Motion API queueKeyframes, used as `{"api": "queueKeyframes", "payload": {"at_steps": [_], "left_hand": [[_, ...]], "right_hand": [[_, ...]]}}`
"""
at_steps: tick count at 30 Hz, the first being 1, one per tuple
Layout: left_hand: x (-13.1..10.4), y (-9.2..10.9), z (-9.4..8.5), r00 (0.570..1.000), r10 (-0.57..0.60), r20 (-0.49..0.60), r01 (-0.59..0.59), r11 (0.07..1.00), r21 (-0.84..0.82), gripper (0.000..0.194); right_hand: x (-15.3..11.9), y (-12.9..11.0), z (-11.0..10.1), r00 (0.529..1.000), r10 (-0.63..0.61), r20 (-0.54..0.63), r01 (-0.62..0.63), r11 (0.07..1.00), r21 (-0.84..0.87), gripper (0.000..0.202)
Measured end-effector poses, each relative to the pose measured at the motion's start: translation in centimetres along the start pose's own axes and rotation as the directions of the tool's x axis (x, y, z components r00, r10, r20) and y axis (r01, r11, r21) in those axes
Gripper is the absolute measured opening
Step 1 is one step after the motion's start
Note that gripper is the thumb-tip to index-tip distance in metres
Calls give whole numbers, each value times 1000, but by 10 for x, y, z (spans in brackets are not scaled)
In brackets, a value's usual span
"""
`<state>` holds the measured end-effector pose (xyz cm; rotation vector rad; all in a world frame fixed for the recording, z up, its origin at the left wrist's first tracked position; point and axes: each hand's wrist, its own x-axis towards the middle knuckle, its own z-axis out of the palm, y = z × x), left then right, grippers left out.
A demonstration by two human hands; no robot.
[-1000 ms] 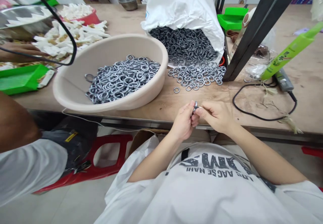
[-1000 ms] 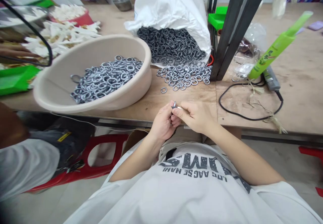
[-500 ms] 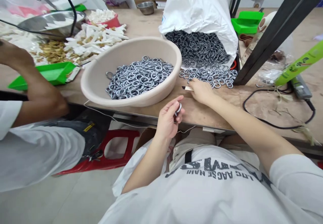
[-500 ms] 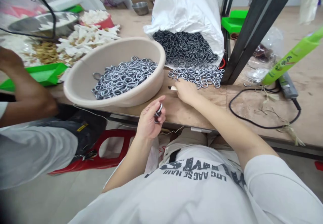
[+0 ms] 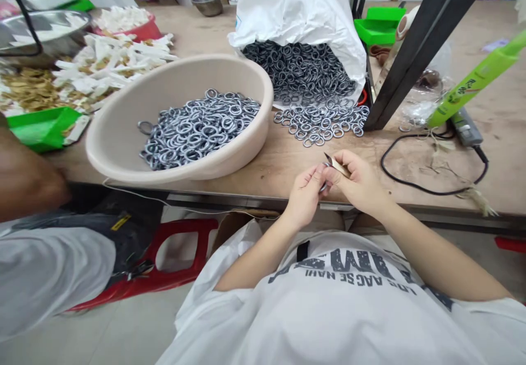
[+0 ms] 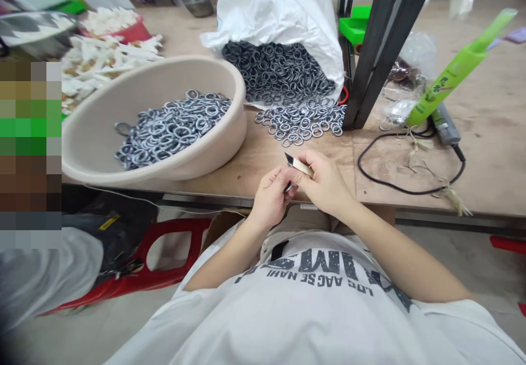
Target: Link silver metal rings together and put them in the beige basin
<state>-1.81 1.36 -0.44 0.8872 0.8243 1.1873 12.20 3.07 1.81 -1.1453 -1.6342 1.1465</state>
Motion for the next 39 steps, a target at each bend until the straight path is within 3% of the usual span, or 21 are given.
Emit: {"api": "queueKeyframes", "payload": {"at_steps": [5, 10, 15, 19, 21, 24, 26, 30, 32, 34, 37, 39], "left_hand": [[-7, 8, 0, 990, -103, 94, 112, 989, -92, 47], [-8, 8, -4, 988, -122, 95, 135, 982, -136, 47], [-10, 7, -2, 985, -135, 107, 151, 976, -160, 45], [-17, 7, -5, 960, -154, 232, 177, 981, -80, 48], [-19, 8, -10, 956, -170, 239, 190, 980, -62, 48], [-19, 11, -19, 972, -189, 142, 199, 978, -62, 39], [-18, 13, -25, 974, -212, 81, 218, 973, -73, 33], [-14, 19, -37, 976, -218, -24, 212, 966, -151, 27], [-9, 21, -42, 972, -224, -63, 208, 959, -193, 21], [-2, 20, -42, 972, -217, -91, 198, 962, -186, 24], [10, 16, -35, 986, -119, -116, 117, 993, -18, 33], [16, 12, -26, 997, -13, -76, 25, 987, 159, 35]], "right_hand": [[-4, -1, -12, 993, -112, -33, 107, 987, -119, 51], [-21, -12, -10, 958, -271, 91, 285, 879, -383, 45], [-24, -11, -12, 955, -264, 136, 297, 821, -488, 44], [9, 10, -26, 992, -128, -15, 96, 810, -578, 53], [34, 22, -30, 997, -77, -28, 40, 754, -655, 49], [69, 33, -24, 996, -90, 19, 69, 595, -801, 33], [85, 35, -15, 996, -76, 45, 77, 499, -863, 33], [96, 33, -12, 996, -39, 76, 86, 433, -897, 29], [92, 30, -20, 996, -40, 82, 91, 470, -878, 24], [81, 24, -31, 994, -23, 106, 100, 576, -811, 22], [59, 10, -43, 980, 30, 197, 93, 807, -583, 23], [44, 0, -43, 969, 42, 242, 67, 903, -425, 25]]}}
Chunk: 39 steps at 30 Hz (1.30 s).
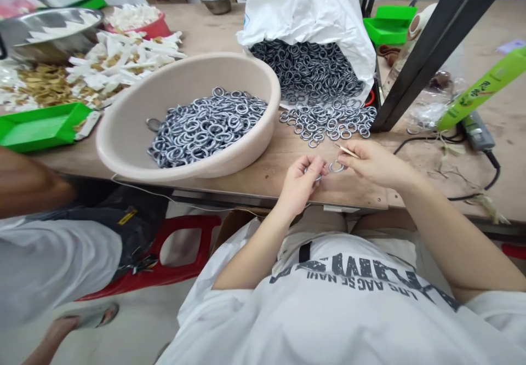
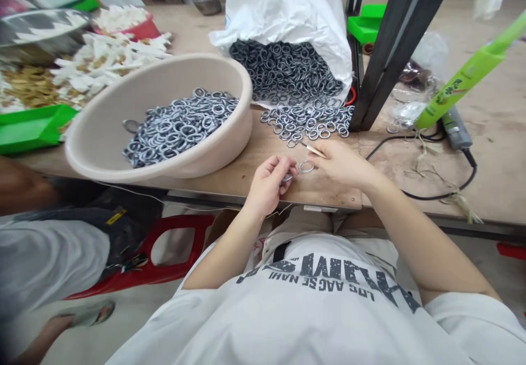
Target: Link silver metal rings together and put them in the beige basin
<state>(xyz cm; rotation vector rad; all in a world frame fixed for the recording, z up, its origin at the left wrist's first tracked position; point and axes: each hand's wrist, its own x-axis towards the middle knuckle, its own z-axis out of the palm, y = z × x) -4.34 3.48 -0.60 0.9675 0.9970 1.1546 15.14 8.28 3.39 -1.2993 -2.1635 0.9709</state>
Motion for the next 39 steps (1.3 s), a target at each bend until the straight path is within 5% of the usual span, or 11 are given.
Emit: {"api": "queueKeyframes", "payload": {"at_steps": [4, 11, 15, 17, 20, 25, 39], "left_hand": [[2, -5, 18, 984, 85, 155, -110, 981, 159, 42], [-7, -14, 33, 996, -28, 83, 39, 991, -128, 45], [-13, -11, 42, 994, -66, 86, 84, 972, -220, 44], [-15, -8, 45, 991, -106, 78, 123, 955, -270, 42], [-17, -4, 49, 989, -143, 42, 149, 935, -322, 42], [-18, -1, 53, 985, -173, -19, 153, 915, -374, 38], [-24, -5, 55, 984, -180, 0, 168, 916, -364, 47]], "right_hand": [[-19, -14, 10, 998, 5, -58, 12, 956, 294, 22], [-39, -12, 45, 946, 81, -314, 107, 835, 539, 29], [-37, -8, 51, 952, 78, -294, 123, 786, 605, 32], [-37, -7, 48, 934, 49, -353, 149, 847, 511, 31], [-45, -9, 43, 861, -127, -493, 200, 975, 98, 30], [-62, -14, 42, 872, -299, -387, 181, 933, -313, 34], [-64, -11, 43, 909, -301, -289, 220, 934, -283, 39]]}}
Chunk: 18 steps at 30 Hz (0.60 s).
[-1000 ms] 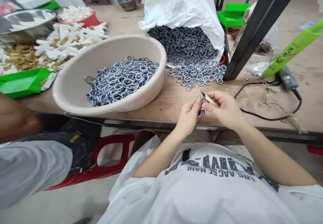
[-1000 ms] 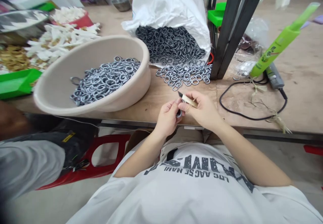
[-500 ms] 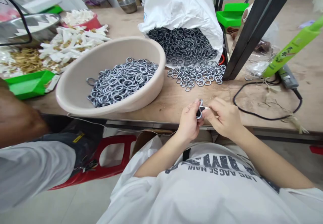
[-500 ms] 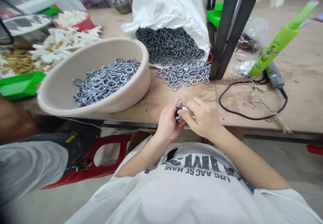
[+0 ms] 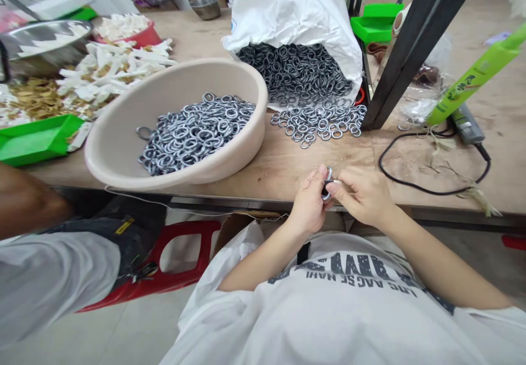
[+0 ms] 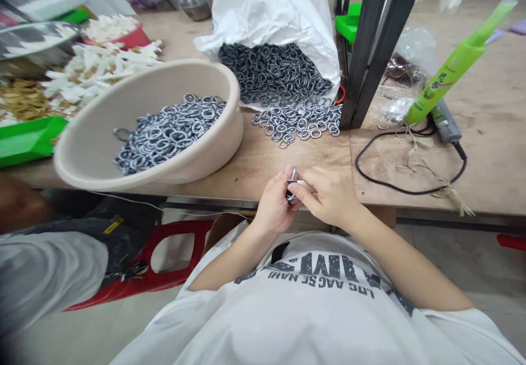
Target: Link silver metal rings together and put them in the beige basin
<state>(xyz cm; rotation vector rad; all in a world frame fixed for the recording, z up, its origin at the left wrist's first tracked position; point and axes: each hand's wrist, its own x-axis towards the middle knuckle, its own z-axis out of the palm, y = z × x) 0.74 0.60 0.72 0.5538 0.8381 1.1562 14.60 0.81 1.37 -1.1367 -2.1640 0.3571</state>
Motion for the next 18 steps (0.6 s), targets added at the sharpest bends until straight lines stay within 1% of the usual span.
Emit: {"api": "queueKeyframes", "payload": {"at_steps": [1, 3, 5, 6, 7, 8, 10, 11, 12, 14, 16, 18], "left_hand": [[-1, -1, -1, 1000, 2, 21, -2, 1000, 16, 46], [-4, -4, -4, 995, -13, 99, 8, 998, 56, 46], [-7, -5, -8, 984, -35, 172, 23, 997, 75, 47], [-7, -4, -11, 982, -39, 183, 27, 997, 67, 47], [-7, -2, -14, 985, -36, 171, 28, 998, 48, 46], [-6, 1, -18, 990, -27, 139, 24, 999, 24, 45], [-3, 9, -27, 998, -2, 60, 3, 1000, -6, 40], [-1, 14, -32, 999, 10, 32, -10, 1000, -11, 37], [0, 18, -37, 1000, 22, 11, -22, 1000, -10, 34], [2, 26, -46, 999, 45, -20, -45, 999, -11, 35], [2, 31, -54, 998, 46, -49, -48, 998, -38, 32], [4, 35, -60, 996, 15, -89, -23, 995, -93, 21]], "right_hand": [[0, 4, 0, 999, 32, -6, -32, 999, 14, 39], [4, 16, 0, 985, 157, -75, -154, 987, 48, 42], [14, 32, 0, 938, 297, -179, -286, 954, 85, 46], [21, 39, 1, 921, 331, -207, -319, 944, 91, 47], [30, 46, 2, 922, 332, -200, -324, 943, 74, 46], [40, 51, 4, 936, 311, -166, -310, 950, 32, 45], [62, 55, 12, 969, 242, -55, -247, 964, -103, 39], [73, 55, 18, 977, 211, 3, -208, 962, -178, 34], [84, 55, 24, 981, 188, 51, -170, 954, -249, 31], [103, 53, 37, 979, 161, 128, -107, 930, -352, 30], [115, 53, 48, 970, 151, 193, -61, 912, -406, 28], [122, 56, 55, 964, 149, 220, -40, 899, -435, 25]]}}
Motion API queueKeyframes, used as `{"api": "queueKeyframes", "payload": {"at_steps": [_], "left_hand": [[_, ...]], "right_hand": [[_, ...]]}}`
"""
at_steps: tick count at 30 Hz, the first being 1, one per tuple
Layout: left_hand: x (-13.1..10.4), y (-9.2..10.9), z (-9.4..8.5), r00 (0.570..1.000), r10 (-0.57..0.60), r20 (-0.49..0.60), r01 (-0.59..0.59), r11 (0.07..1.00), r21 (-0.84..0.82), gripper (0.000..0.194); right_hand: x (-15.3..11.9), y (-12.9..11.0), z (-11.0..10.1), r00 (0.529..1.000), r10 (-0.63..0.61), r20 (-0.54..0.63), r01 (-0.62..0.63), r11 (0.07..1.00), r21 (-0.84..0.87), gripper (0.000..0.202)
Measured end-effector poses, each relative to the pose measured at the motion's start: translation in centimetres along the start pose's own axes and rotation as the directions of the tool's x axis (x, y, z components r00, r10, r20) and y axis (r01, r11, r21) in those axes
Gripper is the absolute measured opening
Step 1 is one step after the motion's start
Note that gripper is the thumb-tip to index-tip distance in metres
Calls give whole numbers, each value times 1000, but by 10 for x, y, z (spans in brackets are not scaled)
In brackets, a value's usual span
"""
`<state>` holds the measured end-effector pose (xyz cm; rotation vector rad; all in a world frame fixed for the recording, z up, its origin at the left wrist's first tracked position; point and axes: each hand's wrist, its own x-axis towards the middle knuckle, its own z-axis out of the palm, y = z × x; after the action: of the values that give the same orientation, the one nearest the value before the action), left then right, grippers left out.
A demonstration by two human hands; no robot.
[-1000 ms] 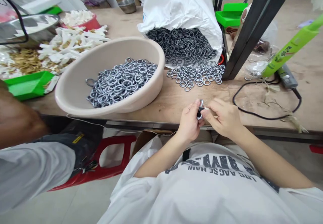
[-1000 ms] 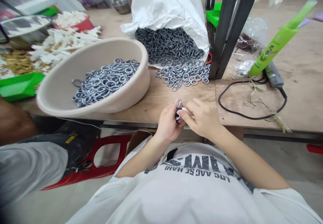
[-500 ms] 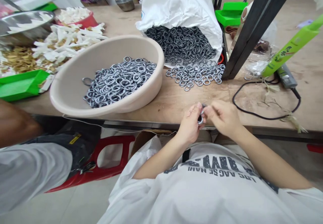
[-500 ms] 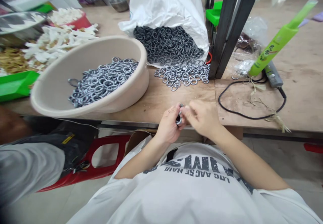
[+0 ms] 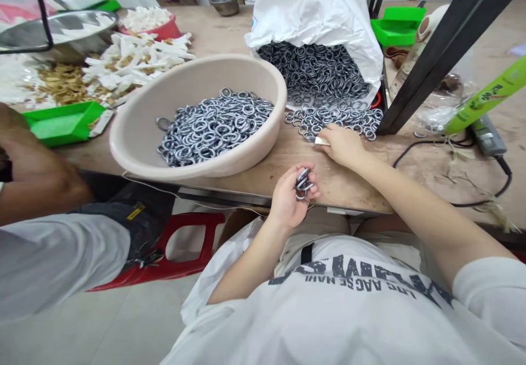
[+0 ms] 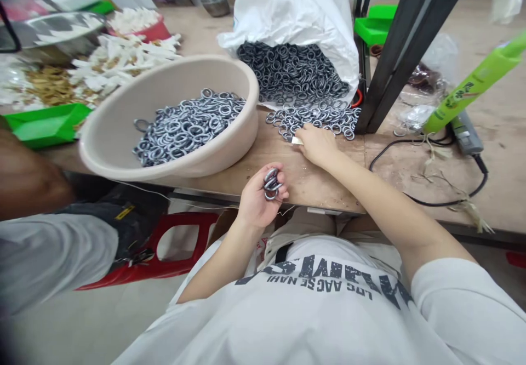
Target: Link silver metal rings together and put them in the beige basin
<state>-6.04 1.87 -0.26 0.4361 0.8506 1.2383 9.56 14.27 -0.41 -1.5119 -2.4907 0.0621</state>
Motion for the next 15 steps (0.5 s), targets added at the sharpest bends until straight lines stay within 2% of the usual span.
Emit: {"api": "queueKeyframes", "payload": {"at_steps": [2, 5, 7, 9, 10, 12, 14, 15], "left_hand": [[4, 3, -3, 998, -51, -32, 49, 997, -59, 15], [12, 7, -1, 993, -110, -34, 106, 988, -113, 17], [17, 8, 3, 992, -122, -16, 120, 987, -112, 18], [21, 6, 8, 994, -107, 0, 107, 992, -74, 19], [22, 4, 11, 996, -92, 11, 93, 995, -43, 20], [22, -2, 17, 997, -64, 41, 63, 998, 28, 25], [21, -9, 24, 993, -77, 95, 69, 994, 85, 32], [20, -12, 27, 987, -100, 123, 87, 991, 105, 34]], "right_hand": [[2, 6, 3, 1000, 1, -11, -1, 1000, -3, 23], [-3, 21, 3, 999, 28, -32, -25, 998, 65, 24], [-13, 30, -3, 997, 53, -54, -43, 986, 159, 23], [-27, 32, -10, 992, 95, -78, -61, 932, 358, 25], [-36, 29, -14, 989, 130, -77, -73, 860, 505, 27], [-55, 18, -20, 980, 195, -32, -94, 601, 793, 33], [-72, 2, -22, 973, 228, 24, -98, 317, 943, 38], [-79, -6, -20, 971, 234, 44, -96, 213, 972, 40]]}}
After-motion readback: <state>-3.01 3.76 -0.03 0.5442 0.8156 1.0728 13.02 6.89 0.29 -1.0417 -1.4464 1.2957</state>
